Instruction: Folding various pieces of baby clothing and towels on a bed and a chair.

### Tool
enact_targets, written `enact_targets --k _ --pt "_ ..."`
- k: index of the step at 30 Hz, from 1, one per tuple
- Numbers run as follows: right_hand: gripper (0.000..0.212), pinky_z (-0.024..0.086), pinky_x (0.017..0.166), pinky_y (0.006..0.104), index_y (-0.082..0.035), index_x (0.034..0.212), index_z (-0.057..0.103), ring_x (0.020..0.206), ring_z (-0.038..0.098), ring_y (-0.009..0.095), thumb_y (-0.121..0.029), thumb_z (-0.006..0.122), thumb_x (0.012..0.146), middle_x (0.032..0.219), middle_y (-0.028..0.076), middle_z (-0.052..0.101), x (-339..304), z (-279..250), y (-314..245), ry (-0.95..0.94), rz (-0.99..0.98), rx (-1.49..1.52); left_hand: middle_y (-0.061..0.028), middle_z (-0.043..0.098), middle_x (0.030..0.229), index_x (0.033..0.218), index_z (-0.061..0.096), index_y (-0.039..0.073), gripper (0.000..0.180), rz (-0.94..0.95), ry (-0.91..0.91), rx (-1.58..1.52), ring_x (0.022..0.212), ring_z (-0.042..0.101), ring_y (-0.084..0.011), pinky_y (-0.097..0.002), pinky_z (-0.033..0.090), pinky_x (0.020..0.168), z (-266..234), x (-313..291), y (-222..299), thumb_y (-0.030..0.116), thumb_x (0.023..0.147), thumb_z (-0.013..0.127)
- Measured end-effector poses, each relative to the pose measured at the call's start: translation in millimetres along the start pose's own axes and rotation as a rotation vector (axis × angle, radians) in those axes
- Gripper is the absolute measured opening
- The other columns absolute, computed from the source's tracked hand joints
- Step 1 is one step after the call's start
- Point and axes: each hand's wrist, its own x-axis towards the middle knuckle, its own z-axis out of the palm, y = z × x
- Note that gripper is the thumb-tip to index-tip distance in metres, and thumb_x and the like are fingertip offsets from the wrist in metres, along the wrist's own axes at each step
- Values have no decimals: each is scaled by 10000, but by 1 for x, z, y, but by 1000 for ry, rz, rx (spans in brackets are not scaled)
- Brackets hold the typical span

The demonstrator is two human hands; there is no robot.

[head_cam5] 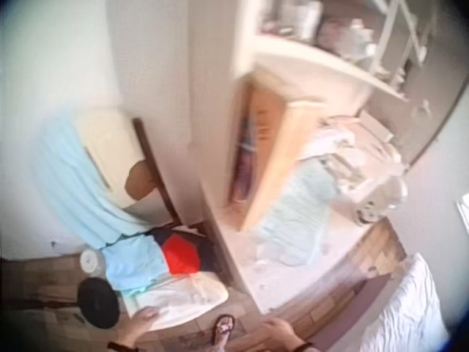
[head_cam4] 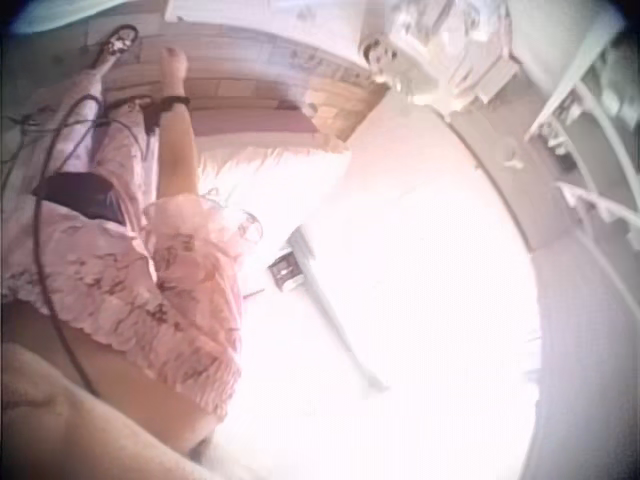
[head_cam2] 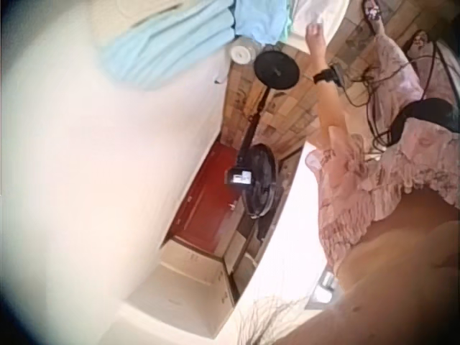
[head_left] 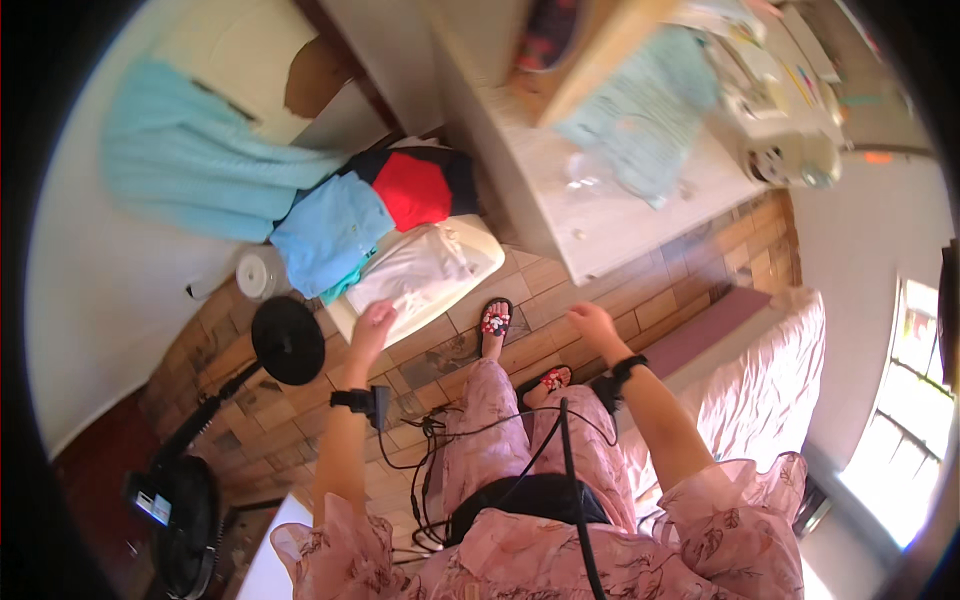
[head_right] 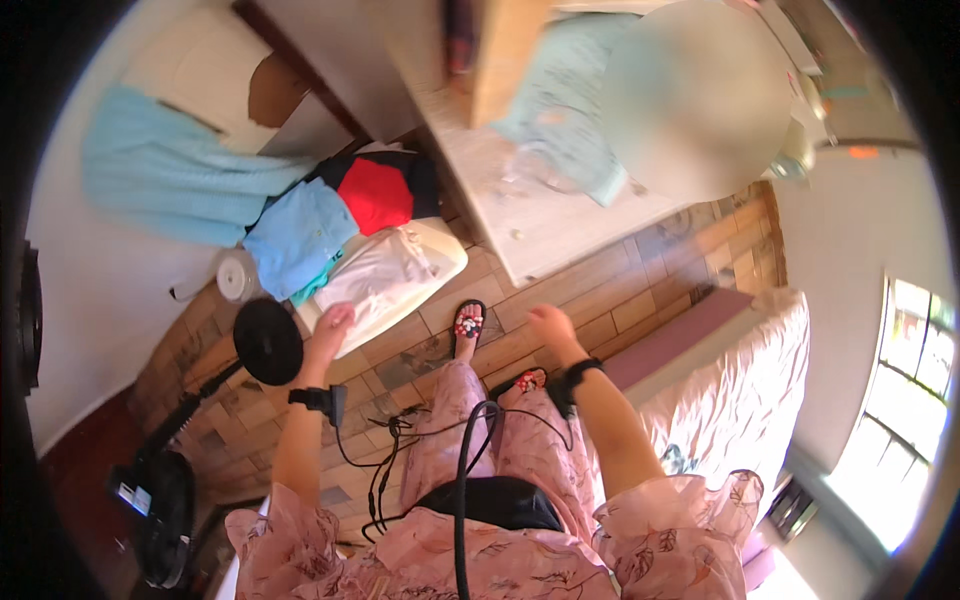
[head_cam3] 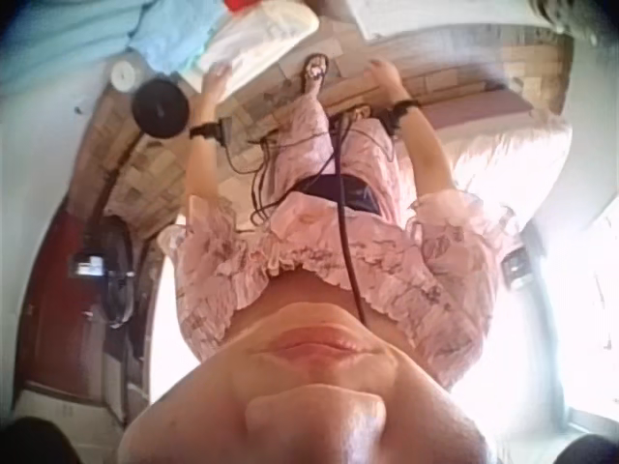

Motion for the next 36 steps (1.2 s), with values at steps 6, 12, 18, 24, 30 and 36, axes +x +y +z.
enact_targets --k 6,12,18,24,30,36 --pt "327 448 452 279 -55 659 571 477 546 152 -360 575 779 562 48 555 -169 -95 164 295 695 370 -44 603 827 1047 554 21 293 41 -293 182 732 549 -120 -249 441 662 100 -21 44 222 836 572" --pt "223 469 542 284 -64 924 563 598 563 133 -249 574 801 693 37 576 -320 -25 267 761 870 1207 -145 622 944 1040 560 -5 307 248 -643 510 882 593 -204 -305 458 778 235 -40 137 220 831 555" --pt "362 481 589 329 -84 1075 502 671 572 222 -252 603 771 921 95 565 -407 69 323 950 1095 1801 -130 617 977 1066 547 8 313 559 -911 805 909 587 -207 -297 451 796 389 -122 219 216 832 559" --pt "505 461 512 291 -40 1118 492 632 570 172 -273 673 708 845 100 580 -431 84 358 1253 1078 1651 -126 606 992 1086 532 8 317 585 -1232 951 936 575 -198 -294 448 804 475 -227 271 209 843 552" --pt "546 476 674 351 -16 1126 481 736 612 284 -220 679 660 983 179 600 -399 69 416 1471 887 828 -103 591 1021 1103 528 4 311 600 -1334 1132 956 550 -165 -275 432 823 542 -304 279 179 846 547" --pt "205 470 648 338 -31 832 614 715 608 244 -166 617 679 757 146 622 -387 49 407 1071 820 1248 -134 593 1048 1105 527 0 345 536 -1516 1208 990 558 -197 -300 435 836 608 -354 233 216 838 551"
